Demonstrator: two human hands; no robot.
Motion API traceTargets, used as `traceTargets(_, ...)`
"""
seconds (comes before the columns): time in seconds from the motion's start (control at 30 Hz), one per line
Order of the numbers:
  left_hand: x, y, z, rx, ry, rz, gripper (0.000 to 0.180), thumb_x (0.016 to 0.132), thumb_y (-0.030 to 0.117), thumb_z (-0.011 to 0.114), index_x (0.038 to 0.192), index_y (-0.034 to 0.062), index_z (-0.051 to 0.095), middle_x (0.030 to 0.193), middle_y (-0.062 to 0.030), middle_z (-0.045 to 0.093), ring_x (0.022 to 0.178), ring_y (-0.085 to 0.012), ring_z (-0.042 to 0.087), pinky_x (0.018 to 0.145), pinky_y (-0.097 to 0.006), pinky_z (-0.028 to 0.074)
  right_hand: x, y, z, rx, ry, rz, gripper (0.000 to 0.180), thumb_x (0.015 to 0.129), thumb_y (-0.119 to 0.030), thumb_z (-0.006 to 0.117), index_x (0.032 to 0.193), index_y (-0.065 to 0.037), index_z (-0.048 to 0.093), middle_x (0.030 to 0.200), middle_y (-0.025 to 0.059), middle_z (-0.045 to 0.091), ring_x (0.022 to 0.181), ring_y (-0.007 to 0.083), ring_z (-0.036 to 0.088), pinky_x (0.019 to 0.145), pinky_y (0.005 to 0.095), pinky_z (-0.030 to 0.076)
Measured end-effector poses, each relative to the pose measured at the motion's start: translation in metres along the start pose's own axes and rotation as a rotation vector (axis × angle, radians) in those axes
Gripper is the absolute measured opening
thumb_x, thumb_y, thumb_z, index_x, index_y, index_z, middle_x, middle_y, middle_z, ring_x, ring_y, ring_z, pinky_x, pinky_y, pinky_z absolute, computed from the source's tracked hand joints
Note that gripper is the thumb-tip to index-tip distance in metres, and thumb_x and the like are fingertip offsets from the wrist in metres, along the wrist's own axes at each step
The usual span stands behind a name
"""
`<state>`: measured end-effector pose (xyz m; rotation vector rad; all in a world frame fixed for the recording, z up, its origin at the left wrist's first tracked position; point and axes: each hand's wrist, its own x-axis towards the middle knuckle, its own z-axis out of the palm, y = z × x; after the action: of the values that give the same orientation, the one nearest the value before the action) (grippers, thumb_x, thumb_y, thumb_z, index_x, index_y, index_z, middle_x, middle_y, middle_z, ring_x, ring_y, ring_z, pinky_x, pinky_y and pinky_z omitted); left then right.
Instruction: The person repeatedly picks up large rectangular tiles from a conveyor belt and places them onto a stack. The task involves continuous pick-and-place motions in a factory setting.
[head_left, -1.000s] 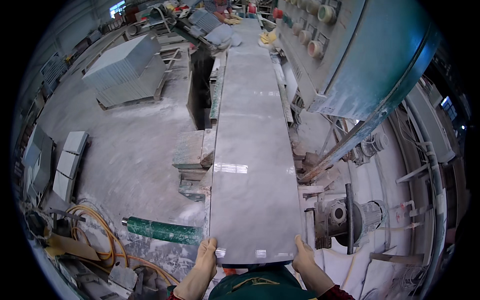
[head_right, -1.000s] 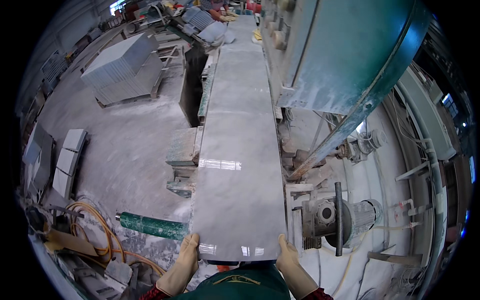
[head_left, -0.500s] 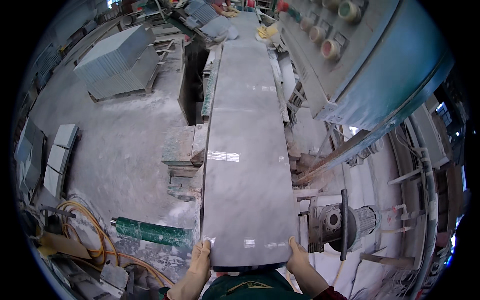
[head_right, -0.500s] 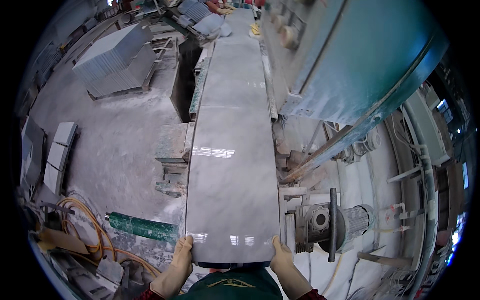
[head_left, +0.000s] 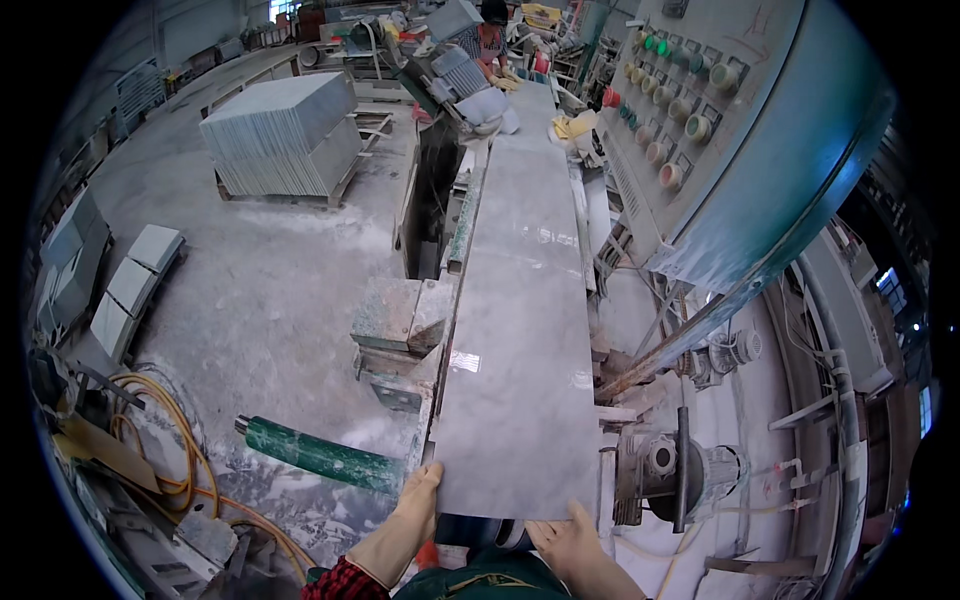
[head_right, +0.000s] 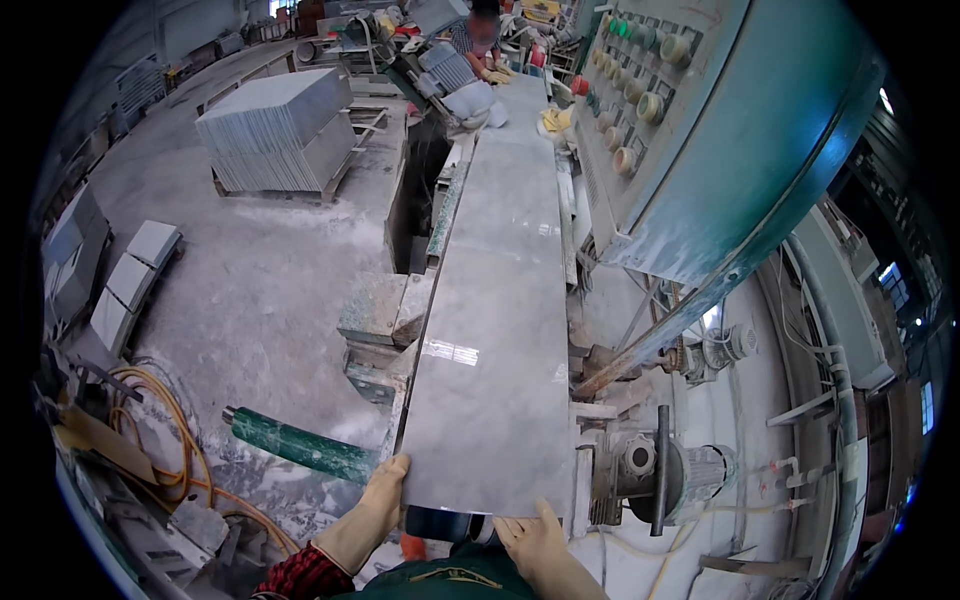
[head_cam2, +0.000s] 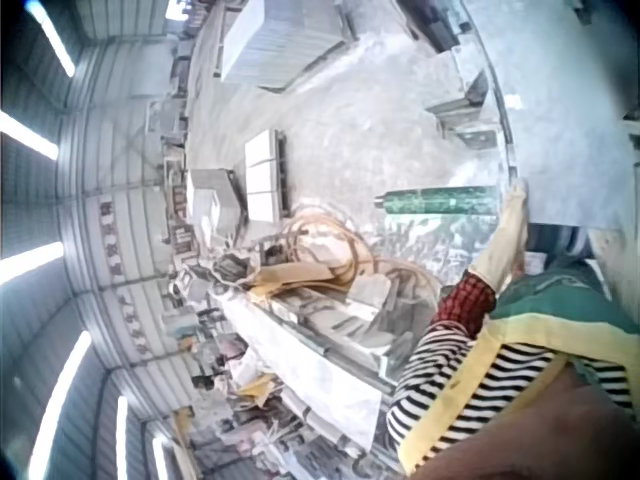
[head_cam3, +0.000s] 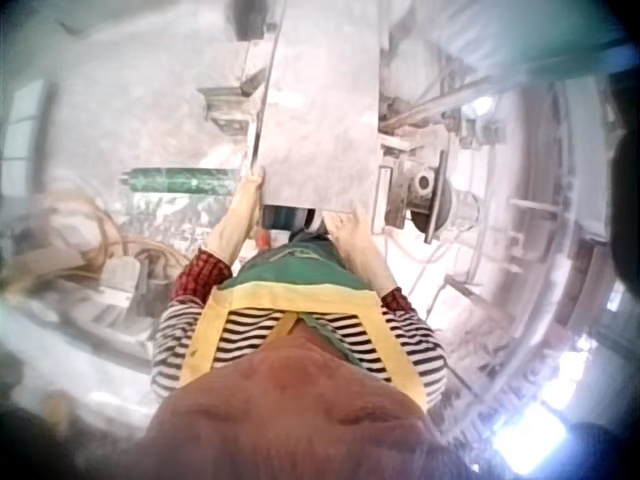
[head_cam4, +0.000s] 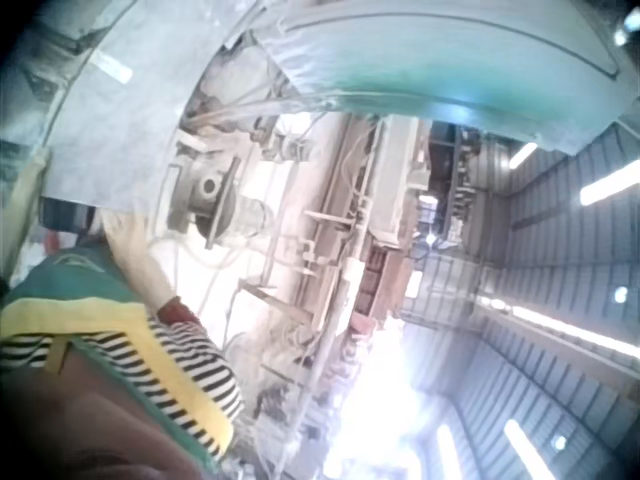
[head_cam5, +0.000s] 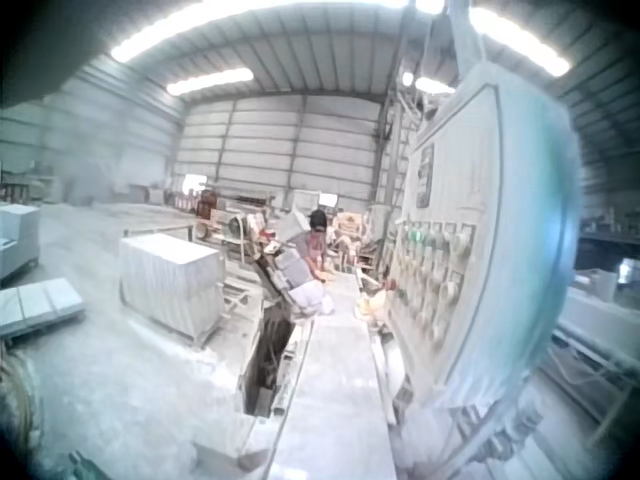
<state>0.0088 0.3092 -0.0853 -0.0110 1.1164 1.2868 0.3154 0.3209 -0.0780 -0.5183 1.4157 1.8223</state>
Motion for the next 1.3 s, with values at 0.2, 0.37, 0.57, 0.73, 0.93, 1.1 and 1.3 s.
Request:
traceTargets(0.2, -0.016, 0.006, -0.023, 0.584, 0.008, 0.440, 0.035, 0.107, 0.028, 0.058, 0.134, 0.0058, 0.061, 0.115, -0.0090, 0.070, 0.095, -0.0183, 0.068, 0.082, -0.037, 0.058, -0.013, 0.052, 0.030, -0.982, 0.028, -0.329, 0.063, 0.105, -0.040, 0.057, 0.142, 0.009, 0.045, 0.148, 0.0246, 0.052, 0.138, 0.0381, 0.052, 0.121, 0.0466, 0.041)
traceTargets(0.37, -0.090, 0.037, -0.079, 0.724, 0.124, 0.637, 0.053, 0.103, 0.012, 0.065, 0.151, 0.0001, 0.049, 0.124, -0.0126, 0.070, 0.091, -0.0113, 0.062, 0.080, -0.027, 0.052, -0.024, 0.030, 0.050, -1.213, -0.572, -0.230, 0.054, 0.105, -0.038, 0.057, 0.138, 0.005, 0.055, 0.142, 0.0202, 0.059, 0.130, 0.0314, 0.059, 0.118, 0.0416, 0.046)
traceTargets(0.57, -0.154, 0.010, -0.158, 0.555, 0.196, 0.369, 0.052, 0.108, 0.019, 0.059, 0.154, -0.0015, 0.045, 0.133, -0.0166, 0.067, 0.116, -0.0206, 0.065, 0.099, -0.032, 0.053, -0.044, 0.131, 0.062, -1.427, -0.426, -0.718, 0.045, 0.108, -0.023, 0.055, 0.144, 0.006, 0.053, 0.152, 0.0233, 0.053, 0.137, 0.0307, 0.057, 0.118, 0.0389, 0.046)
traceTargets(0.73, -0.188, -0.035, -0.181, 0.596, 0.127, 0.264, 0.052, 0.109, 0.022, 0.059, 0.153, -0.0023, 0.047, 0.135, -0.0173, 0.065, 0.121, -0.0218, 0.063, 0.103, -0.033, 0.052, -0.013, 0.170, -0.024, -1.806, -0.341, -0.531, 0.045, 0.110, -0.021, 0.051, 0.149, 0.003, 0.052, 0.145, 0.0237, 0.061, 0.133, 0.0309, 0.060, 0.114, 0.0370, 0.049)
traceTargets(0.93, -0.238, -0.074, -0.215, 0.710, 0.176, 0.274, 0.051, 0.107, 0.025, 0.061, 0.148, -0.0032, 0.053, 0.128, -0.0142, 0.071, 0.114, -0.0207, 0.067, 0.099, -0.033, 0.054, -0.001, 0.188, -0.104, -2.886, -0.257, -0.101, 0.053, 0.105, -0.034, 0.059, 0.150, -0.005, 0.056, 0.135, 0.0176, 0.070, 0.128, 0.0269, 0.065, 0.109, 0.0360, 0.050)
traceTargets(1.1, -0.303, -0.125, -0.248, 0.443, 0.503, 0.386, 0.047, 0.104, 0.024, 0.067, 0.142, -0.0020, 0.059, 0.121, -0.0123, 0.073, 0.107, -0.0178, 0.068, 0.096, -0.032, 0.053, 0.003, 0.192, -0.119, -3.226, -0.409, 0.230, 0.058, 0.102, -0.038, 0.059, 0.151, -0.007, 0.054, 0.138, 0.0196, 0.068, 0.129, 0.0290, 0.065, 0.109, 0.0338, 0.049)
traceTargets(1.3, -0.397, -0.230, -0.257, 0.112, 0.965, 0.536, 0.045, 0.107, 0.020, 0.061, 0.144, -0.0044, 0.055, 0.116, -0.0089, 0.072, 0.096, -0.0133, 0.067, 0.085, -0.027, 0.054, 0.002, 0.179, -0.153, -3.174, -0.649, 0.416, 0.061, 0.103, -0.041, 0.063, 0.153, -0.008, 0.053, 0.136, 0.0184, 0.070, 0.124, 0.0269, 0.067, 0.104, 0.0371, 0.052)
